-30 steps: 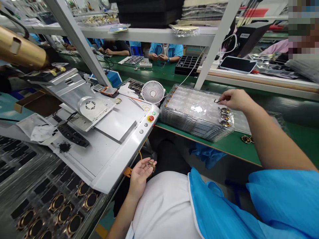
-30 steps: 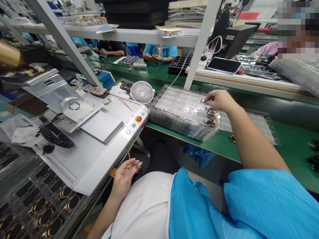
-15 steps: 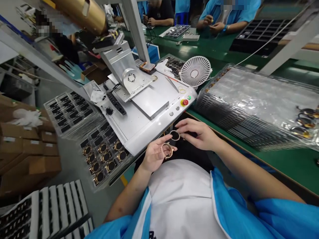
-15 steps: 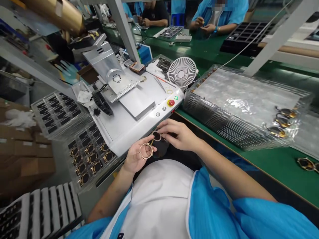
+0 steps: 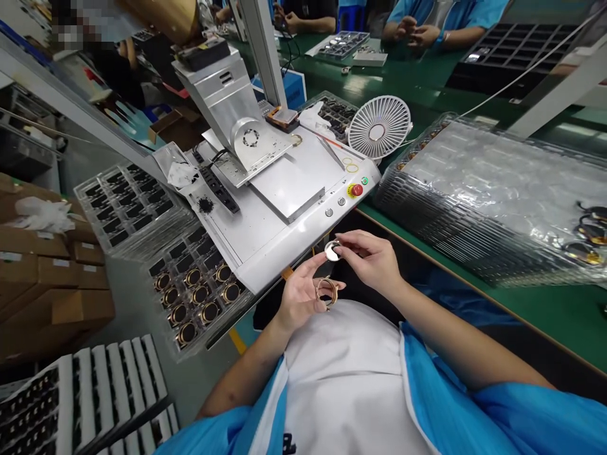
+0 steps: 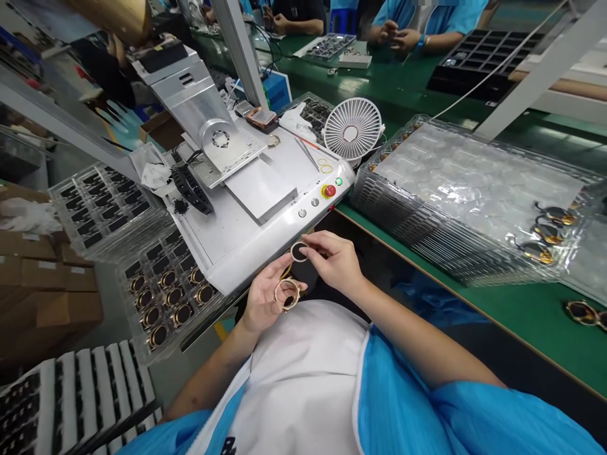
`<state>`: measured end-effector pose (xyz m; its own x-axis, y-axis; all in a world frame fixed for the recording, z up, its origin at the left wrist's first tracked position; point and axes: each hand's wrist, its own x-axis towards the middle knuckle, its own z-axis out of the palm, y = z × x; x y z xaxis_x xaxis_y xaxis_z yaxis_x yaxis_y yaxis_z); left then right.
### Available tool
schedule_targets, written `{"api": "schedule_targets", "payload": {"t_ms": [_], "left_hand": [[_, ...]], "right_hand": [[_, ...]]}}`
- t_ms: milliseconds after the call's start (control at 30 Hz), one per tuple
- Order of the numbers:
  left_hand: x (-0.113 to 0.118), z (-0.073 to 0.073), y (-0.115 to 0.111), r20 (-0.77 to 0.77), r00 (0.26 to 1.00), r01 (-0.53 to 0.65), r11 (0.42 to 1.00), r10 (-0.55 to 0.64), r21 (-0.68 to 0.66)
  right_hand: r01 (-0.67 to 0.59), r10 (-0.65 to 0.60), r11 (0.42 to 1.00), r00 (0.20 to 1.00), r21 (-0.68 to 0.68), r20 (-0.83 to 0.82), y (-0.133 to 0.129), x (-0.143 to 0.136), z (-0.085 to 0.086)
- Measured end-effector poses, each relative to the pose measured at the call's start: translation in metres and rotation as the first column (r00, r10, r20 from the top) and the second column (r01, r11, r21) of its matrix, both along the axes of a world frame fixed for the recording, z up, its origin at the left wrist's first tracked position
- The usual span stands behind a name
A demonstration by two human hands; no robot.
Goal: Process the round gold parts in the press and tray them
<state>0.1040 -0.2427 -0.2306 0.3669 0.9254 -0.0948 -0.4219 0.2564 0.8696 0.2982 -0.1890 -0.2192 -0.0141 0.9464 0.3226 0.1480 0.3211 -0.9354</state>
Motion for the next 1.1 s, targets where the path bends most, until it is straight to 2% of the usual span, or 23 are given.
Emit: {"api": "schedule_targets", "payload": {"t_ms": [100, 200, 267, 367, 500, 600, 667, 733, 800, 833, 900, 967, 1033, 1100], "left_hand": [[-0.003, -0.004, -0.003, -0.014, 0.999, 0.030, 0.999, -0.030, 0.013], [-0.005, -0.006, -0.006, 0.009, 0.999, 0.054, 0.998, -0.054, 0.027], [-0.006, -0.005, -0.006, 0.035, 0.998, 0.045, 0.999, -0.046, 0.023], [-0.007, -0.003, -0.002, 0.061, 0.998, -0.012, 1.000, 0.013, -0.019], [-0.013, -0.005, 0.003, 0.064, 0.998, 0.004, 0.997, 0.001, -0.071], [-0.018, -0.009, 0.005, 0.103, 0.994, 0.043, 0.994, -0.033, -0.096], [-0.021, -0.010, 0.006, 0.132, 0.991, 0.018, 0.994, -0.003, -0.111], [-0.023, -0.010, 0.007, 0.145, 0.988, -0.035, 0.992, 0.052, -0.118], [-0.026, -0.009, 0.006, 0.144, 0.986, -0.072, 0.991, 0.088, -0.112], [-0.027, -0.008, 0.006, 0.141, 0.986, -0.076, 0.991, 0.091, -0.107], [-0.028, -0.006, 0.003, 0.137, 0.987, -0.075, 0.993, 0.088, -0.095], [-0.030, -0.004, -0.001, 0.136, 0.986, -0.084, 0.993, 0.095, -0.083], [-0.031, -0.004, -0.006, 0.122, 0.986, -0.102, 0.993, 0.109, -0.059], [-0.033, -0.004, -0.010, 0.090, 0.989, -0.117, 0.993, 0.118, -0.016]], "right_hand": [[-0.128, 0.119, 0.981, 0.990, -0.143, -0.071, 0.004, 0.001, 0.000], [-0.212, 0.204, 0.959, 0.977, -0.186, -0.061, 0.007, 0.002, 0.003], [-0.175, 0.176, 0.977, 0.984, -0.118, -0.002, 0.008, 0.003, 0.006], [-0.134, 0.125, 0.989, 0.985, 0.067, 0.122, 0.006, 0.001, 0.009], [-0.266, 0.204, 0.941, 0.940, 0.212, 0.272, 0.005, 0.000, 0.013], [-0.390, 0.302, 0.892, 0.891, 0.229, 0.340, 0.009, 0.000, 0.019], [-0.412, 0.323, 0.885, 0.879, 0.218, 0.350, 0.019, -0.001, 0.024], [-0.322, 0.270, 0.936, 0.916, 0.143, 0.296, 0.038, -0.004, 0.029], [-0.179, 0.180, 0.984, 0.966, -0.025, 0.188, 0.065, -0.009, 0.033], [-0.115, 0.131, 0.986, 0.982, -0.123, 0.134, 0.080, -0.012, 0.036], [-0.024, 0.042, 0.957, 0.997, -0.288, 0.057, 0.109, -0.018, 0.040], [0.046, -0.037, 0.919, 0.999, -0.391, 0.030, 0.131, -0.023, 0.044], [0.083, -0.081, 0.895, 0.996, -0.438, 0.023, 0.142, -0.025, 0.046], [0.095, -0.095, 0.891, 0.995, -0.444, 0.022, 0.141, -0.024, 0.045]]}}
